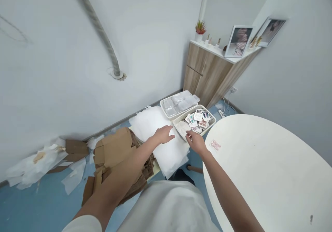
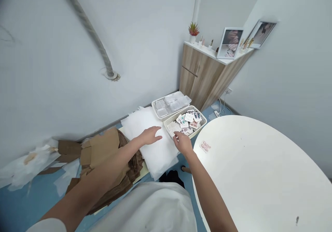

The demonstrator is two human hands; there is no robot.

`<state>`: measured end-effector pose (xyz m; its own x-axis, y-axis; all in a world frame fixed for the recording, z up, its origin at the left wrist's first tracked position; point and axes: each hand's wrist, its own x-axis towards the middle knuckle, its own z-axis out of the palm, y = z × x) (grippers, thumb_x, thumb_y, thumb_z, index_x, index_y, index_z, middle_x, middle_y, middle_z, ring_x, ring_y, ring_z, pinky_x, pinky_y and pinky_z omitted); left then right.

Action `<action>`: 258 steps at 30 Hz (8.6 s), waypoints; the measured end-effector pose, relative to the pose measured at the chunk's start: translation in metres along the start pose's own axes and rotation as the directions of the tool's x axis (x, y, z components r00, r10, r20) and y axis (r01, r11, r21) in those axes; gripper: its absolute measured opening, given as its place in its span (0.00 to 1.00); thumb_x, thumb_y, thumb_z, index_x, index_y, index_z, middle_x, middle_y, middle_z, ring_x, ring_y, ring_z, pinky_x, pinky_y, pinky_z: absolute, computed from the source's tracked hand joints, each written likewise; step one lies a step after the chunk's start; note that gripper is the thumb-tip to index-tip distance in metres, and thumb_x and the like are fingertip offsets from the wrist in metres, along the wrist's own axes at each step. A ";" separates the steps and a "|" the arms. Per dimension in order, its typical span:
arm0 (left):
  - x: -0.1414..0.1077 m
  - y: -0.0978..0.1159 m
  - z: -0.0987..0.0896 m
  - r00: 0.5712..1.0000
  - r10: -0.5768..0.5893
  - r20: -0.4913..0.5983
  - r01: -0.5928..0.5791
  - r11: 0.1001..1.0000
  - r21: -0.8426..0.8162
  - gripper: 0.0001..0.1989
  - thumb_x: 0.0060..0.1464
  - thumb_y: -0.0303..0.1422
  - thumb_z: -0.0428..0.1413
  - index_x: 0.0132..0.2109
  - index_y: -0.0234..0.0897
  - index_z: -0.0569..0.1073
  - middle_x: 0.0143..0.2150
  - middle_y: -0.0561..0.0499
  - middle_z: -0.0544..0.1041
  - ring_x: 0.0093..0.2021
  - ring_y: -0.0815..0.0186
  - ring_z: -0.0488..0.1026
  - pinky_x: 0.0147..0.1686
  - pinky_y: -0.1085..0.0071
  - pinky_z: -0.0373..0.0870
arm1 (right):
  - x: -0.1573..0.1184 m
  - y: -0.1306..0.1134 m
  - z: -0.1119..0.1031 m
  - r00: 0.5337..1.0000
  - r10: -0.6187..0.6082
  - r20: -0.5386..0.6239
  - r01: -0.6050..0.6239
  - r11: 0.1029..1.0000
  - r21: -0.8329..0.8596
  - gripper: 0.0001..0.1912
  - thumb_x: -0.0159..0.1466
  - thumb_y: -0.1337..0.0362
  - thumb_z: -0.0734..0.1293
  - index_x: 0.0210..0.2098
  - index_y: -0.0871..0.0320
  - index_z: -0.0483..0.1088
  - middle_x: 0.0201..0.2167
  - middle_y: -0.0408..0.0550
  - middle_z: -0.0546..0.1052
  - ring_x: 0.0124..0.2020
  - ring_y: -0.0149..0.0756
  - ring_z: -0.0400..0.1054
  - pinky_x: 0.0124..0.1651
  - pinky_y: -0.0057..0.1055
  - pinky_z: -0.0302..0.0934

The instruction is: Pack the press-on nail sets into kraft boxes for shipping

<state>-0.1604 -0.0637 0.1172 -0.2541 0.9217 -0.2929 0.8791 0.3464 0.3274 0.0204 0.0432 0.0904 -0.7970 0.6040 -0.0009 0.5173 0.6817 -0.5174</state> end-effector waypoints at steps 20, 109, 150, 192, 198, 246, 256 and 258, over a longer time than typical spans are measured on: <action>0.115 -0.069 0.010 0.929 -0.371 0.016 0.364 0.902 -0.234 0.25 0.51 0.36 0.44 0.57 0.40 0.55 0.53 0.48 0.68 0.56 0.58 0.60 0.50 0.59 0.59 | 0.167 0.021 0.057 0.991 0.045 0.126 -0.056 0.995 0.083 0.24 0.57 0.59 0.59 0.53 0.60 0.58 0.49 0.52 0.68 0.50 0.41 0.60 0.50 0.37 0.54; -0.027 0.310 0.149 0.741 0.551 0.384 0.079 0.497 -0.864 0.20 0.45 0.42 0.56 0.46 0.38 0.69 0.38 0.47 0.72 0.36 0.67 0.72 0.36 0.67 0.67 | -0.343 0.078 -0.058 0.530 0.846 0.052 -0.097 0.000 0.995 0.22 0.48 0.59 0.68 0.41 0.50 0.59 0.29 0.38 0.69 0.27 0.32 0.70 0.34 0.35 0.64; -0.023 0.339 0.172 0.509 0.797 0.324 -0.552 0.591 -0.588 0.39 0.32 0.39 0.63 0.55 0.46 0.61 0.28 0.56 0.69 0.25 0.71 0.61 0.29 0.73 0.61 | -0.371 0.158 -0.084 0.546 0.837 -0.010 -0.207 0.146 0.967 0.14 0.44 0.58 0.71 0.27 0.58 0.67 0.26 0.43 0.74 0.27 0.31 0.67 0.33 0.32 0.61; -0.031 0.322 0.171 0.610 0.751 0.253 -0.198 0.453 -0.869 0.38 0.34 0.33 0.64 0.55 0.39 0.60 0.32 0.54 0.66 0.30 0.72 0.65 0.34 0.71 0.66 | -0.374 0.136 -0.087 0.785 0.538 -0.307 -0.298 0.763 0.574 0.24 0.45 0.59 0.71 0.41 0.54 0.65 0.52 0.54 0.64 0.53 0.45 0.58 0.48 0.42 0.60; -0.029 0.323 0.171 0.624 0.736 0.263 -0.175 0.460 -0.871 0.38 0.32 0.33 0.65 0.54 0.40 0.62 0.32 0.54 0.66 0.31 0.71 0.66 0.34 0.70 0.67 | -0.372 0.134 -0.091 0.764 0.571 -0.301 -0.259 0.699 0.667 0.22 0.46 0.60 0.71 0.40 0.54 0.65 0.51 0.53 0.65 0.51 0.42 0.62 0.50 0.41 0.60; -0.039 0.303 0.193 0.708 0.516 0.483 0.169 0.540 -0.825 0.17 0.36 0.36 0.63 0.36 0.32 0.73 0.31 0.48 0.75 0.33 0.67 0.72 0.40 0.65 0.69 | -0.373 0.131 -0.058 0.429 0.890 -0.153 -0.337 0.315 0.887 0.24 0.54 0.52 0.62 0.48 0.53 0.62 0.41 0.50 0.69 0.37 0.36 0.66 0.39 0.37 0.64; -0.040 0.297 0.224 0.816 0.418 0.399 -0.022 0.713 -0.701 0.18 0.44 0.32 0.57 0.45 0.37 0.69 0.35 0.51 0.73 0.31 0.69 0.71 0.38 0.68 0.68 | -0.371 0.117 -0.008 0.377 0.925 -0.042 -0.469 0.230 0.853 0.28 0.53 0.51 0.62 0.53 0.50 0.58 0.45 0.50 0.63 0.44 0.38 0.62 0.43 0.38 0.64; -0.038 0.298 0.233 0.840 0.387 0.379 -0.056 0.759 -0.649 0.17 0.44 0.30 0.56 0.45 0.38 0.70 0.37 0.51 0.72 0.29 0.71 0.70 0.37 0.69 0.68 | -0.368 0.125 -0.003 0.354 0.935 -0.002 -0.500 0.191 0.844 0.30 0.52 0.50 0.62 0.53 0.51 0.58 0.44 0.49 0.63 0.43 0.38 0.62 0.43 0.38 0.64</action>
<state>0.2053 -0.0366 0.0162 0.2795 0.8426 -0.4603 0.4196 0.3240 0.8479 0.3795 -0.0928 0.0286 0.2025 0.8523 -0.4822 0.2344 -0.5203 -0.8212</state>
